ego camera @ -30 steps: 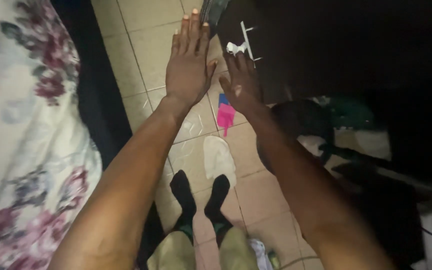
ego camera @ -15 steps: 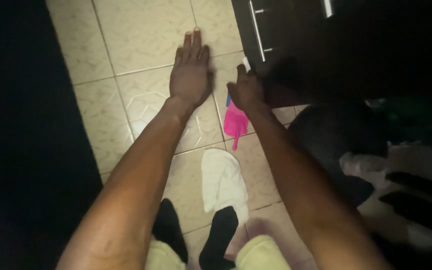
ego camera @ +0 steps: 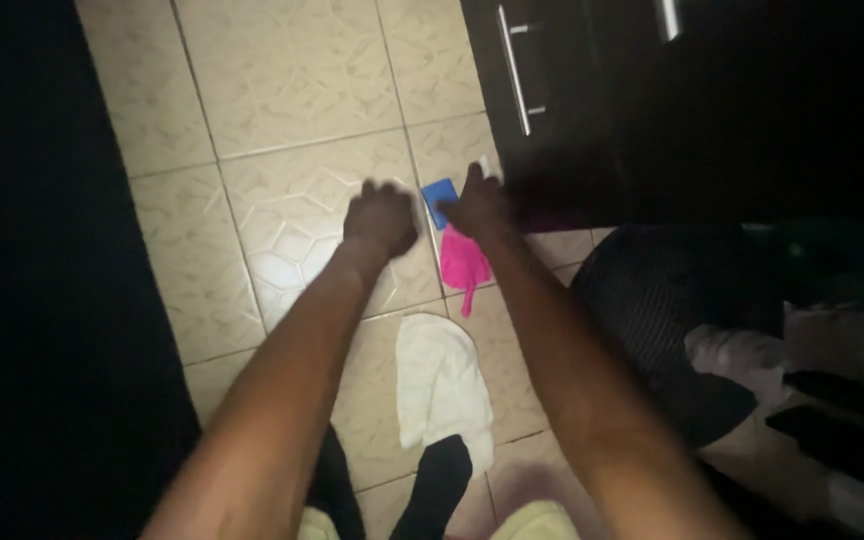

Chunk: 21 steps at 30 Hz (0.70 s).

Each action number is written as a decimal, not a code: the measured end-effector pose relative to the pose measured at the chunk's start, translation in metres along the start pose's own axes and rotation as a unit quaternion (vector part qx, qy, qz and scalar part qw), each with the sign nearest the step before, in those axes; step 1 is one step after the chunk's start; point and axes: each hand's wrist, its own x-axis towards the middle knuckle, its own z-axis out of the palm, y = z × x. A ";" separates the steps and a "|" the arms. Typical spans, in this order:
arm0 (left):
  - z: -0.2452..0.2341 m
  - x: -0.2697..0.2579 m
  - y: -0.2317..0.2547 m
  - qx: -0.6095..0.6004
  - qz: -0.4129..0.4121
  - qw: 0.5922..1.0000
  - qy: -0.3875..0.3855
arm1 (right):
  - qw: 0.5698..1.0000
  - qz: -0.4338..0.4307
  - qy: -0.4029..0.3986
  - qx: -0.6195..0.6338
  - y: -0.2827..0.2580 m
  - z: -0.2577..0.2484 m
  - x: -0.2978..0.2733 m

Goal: Unpacking various personal care items and clothes from a shopping bag onto the floor.

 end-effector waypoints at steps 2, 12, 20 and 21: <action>-0.008 -0.021 0.003 0.008 0.011 1.000 -0.006 | 0.998 -0.010 -0.009 -0.054 -0.016 -0.010 -0.018; 0.038 -0.017 -0.054 -0.149 -0.048 0.985 0.075 | 0.948 -0.235 0.215 -0.029 -0.029 0.002 -0.076; -0.080 -0.094 -0.016 -0.650 -0.255 0.702 0.141 | 0.886 -0.389 0.183 0.172 -0.092 -0.103 -0.145; -0.090 -0.104 -0.012 -0.650 -0.253 0.702 0.143 | 0.886 -0.390 0.185 0.171 -0.091 -0.116 -0.156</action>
